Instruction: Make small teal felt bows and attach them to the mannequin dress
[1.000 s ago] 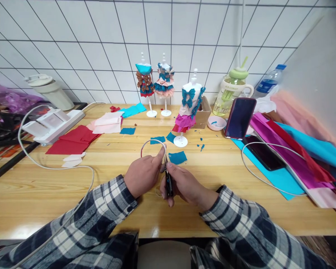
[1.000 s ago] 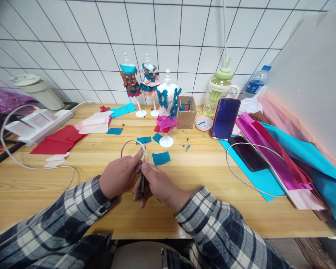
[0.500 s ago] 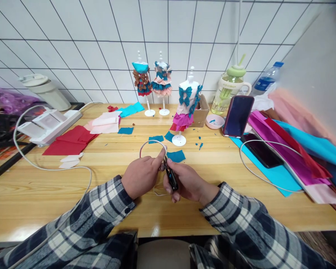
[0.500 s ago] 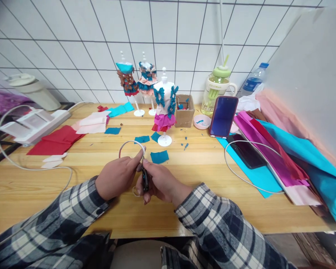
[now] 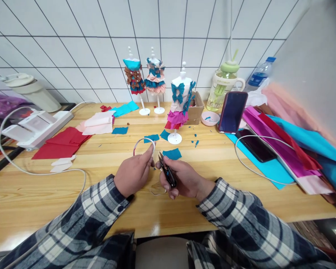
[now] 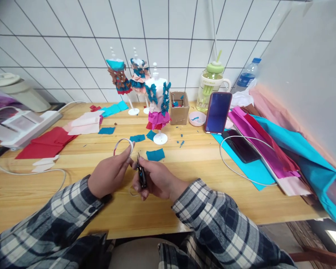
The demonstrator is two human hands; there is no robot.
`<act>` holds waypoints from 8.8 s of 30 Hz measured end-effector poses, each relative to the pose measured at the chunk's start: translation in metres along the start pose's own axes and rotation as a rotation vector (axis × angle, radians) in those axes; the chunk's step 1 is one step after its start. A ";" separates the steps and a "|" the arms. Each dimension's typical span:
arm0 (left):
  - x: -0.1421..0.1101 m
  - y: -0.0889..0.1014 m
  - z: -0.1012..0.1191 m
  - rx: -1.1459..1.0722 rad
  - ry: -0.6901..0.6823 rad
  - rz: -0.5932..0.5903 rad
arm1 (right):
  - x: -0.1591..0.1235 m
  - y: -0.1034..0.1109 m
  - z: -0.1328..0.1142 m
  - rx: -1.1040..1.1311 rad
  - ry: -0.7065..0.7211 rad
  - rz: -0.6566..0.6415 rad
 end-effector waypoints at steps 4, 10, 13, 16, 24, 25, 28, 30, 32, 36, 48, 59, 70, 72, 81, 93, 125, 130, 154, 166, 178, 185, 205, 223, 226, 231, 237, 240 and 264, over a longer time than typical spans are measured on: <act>0.000 0.000 0.000 -0.054 -0.007 0.024 | 0.003 -0.002 0.003 -0.035 -0.002 -0.011; 0.001 -0.001 0.006 -0.123 -0.021 0.024 | 0.007 0.000 0.008 -0.051 0.001 -0.015; 0.001 -0.002 0.007 -0.152 -0.014 0.008 | 0.007 0.000 0.008 -0.056 -0.013 -0.004; 0.001 -0.001 0.006 -0.166 -0.003 0.028 | 0.006 -0.002 0.006 -0.047 0.003 -0.009; 0.000 -0.002 -0.002 -0.241 0.086 0.064 | 0.006 0.004 0.006 0.003 0.015 0.023; 0.000 -0.002 -0.002 -0.245 0.090 0.064 | 0.006 0.004 0.006 0.018 0.021 0.032; 0.000 -0.002 -0.004 -0.251 0.092 0.063 | 0.005 0.002 0.006 0.015 0.022 0.009; 0.000 -0.003 -0.003 -0.251 0.081 0.058 | 0.005 -0.001 0.006 -0.011 0.004 -0.017; 0.000 -0.003 -0.001 -0.251 0.065 0.056 | 0.005 -0.002 0.007 -0.027 -0.011 -0.015; 0.001 -0.004 0.004 -0.279 0.026 0.053 | 0.005 -0.002 0.008 -0.046 -0.012 0.001; -0.001 -0.002 -0.003 -0.313 0.068 0.094 | 0.005 -0.001 0.007 -0.037 0.014 -0.040; -0.001 -0.004 -0.001 -0.332 0.032 0.084 | 0.005 0.000 0.006 -0.049 0.009 -0.042; 0.001 -0.003 0.002 -0.368 0.035 0.071 | 0.005 0.000 0.005 -0.053 0.002 -0.034; 0.000 -0.004 0.001 -0.369 0.038 0.070 | 0.005 0.000 0.005 -0.056 0.011 -0.037; -0.001 -0.007 -0.003 -0.411 0.046 0.074 | 0.005 0.000 0.004 -0.077 0.044 -0.041; -0.001 -0.001 -0.022 -0.378 0.044 0.120 | -0.014 0.037 -0.029 -0.607 0.284 0.589; 0.000 -0.001 -0.004 -0.082 -0.541 -0.113 | -0.064 0.085 -0.057 -1.580 -0.049 1.521; 0.000 0.009 -0.051 0.203 -0.077 0.065 | -0.049 0.064 -0.059 -1.698 0.374 1.176; 0.006 -0.019 -0.009 -0.026 -0.398 -0.115 | -0.020 0.045 -0.036 -1.768 0.338 0.883; 0.005 -0.006 0.004 0.004 -0.488 0.091 | -0.016 0.048 -0.036 -1.648 0.400 0.979; 0.001 -0.018 0.031 -0.079 -0.654 -0.114 | -0.017 0.059 -0.034 -1.551 0.267 0.963; 0.007 -0.015 0.007 0.009 -0.446 -0.054 | -0.015 0.060 -0.036 -1.491 0.299 1.057; 0.007 -0.016 0.012 0.061 -0.327 -0.045 | -0.009 0.030 -0.024 -1.770 0.322 0.909; 0.010 -0.019 0.006 -0.011 -0.296 -0.045 | -0.005 0.039 -0.025 -1.594 0.273 0.928; 0.010 -0.022 0.006 -0.005 -0.291 -0.059 | -0.005 0.039 -0.025 -1.609 0.280 0.934; 0.008 -0.026 0.002 -0.014 -0.264 -0.057 | -0.006 0.033 -0.024 -1.644 0.292 0.942; 0.010 -0.024 0.005 -0.009 -0.281 -0.075 | -0.008 0.026 -0.022 -1.789 0.314 0.988; 0.011 -0.022 0.007 -0.026 -0.284 -0.054 | -0.008 0.028 -0.021 -1.798 0.288 1.008; 0.011 -0.027 0.003 -0.040 -0.228 -0.058 | -0.009 0.028 -0.024 -1.765 0.246 1.019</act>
Point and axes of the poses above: each hand's wrist, its own x-axis towards the middle knuckle, its own y-axis out of the back of the hand, z = x × y, the point moved 5 cm from there along x, towards the middle knuckle, and after that the axes turned 14 degrees about -y, right-handed, at the moved point
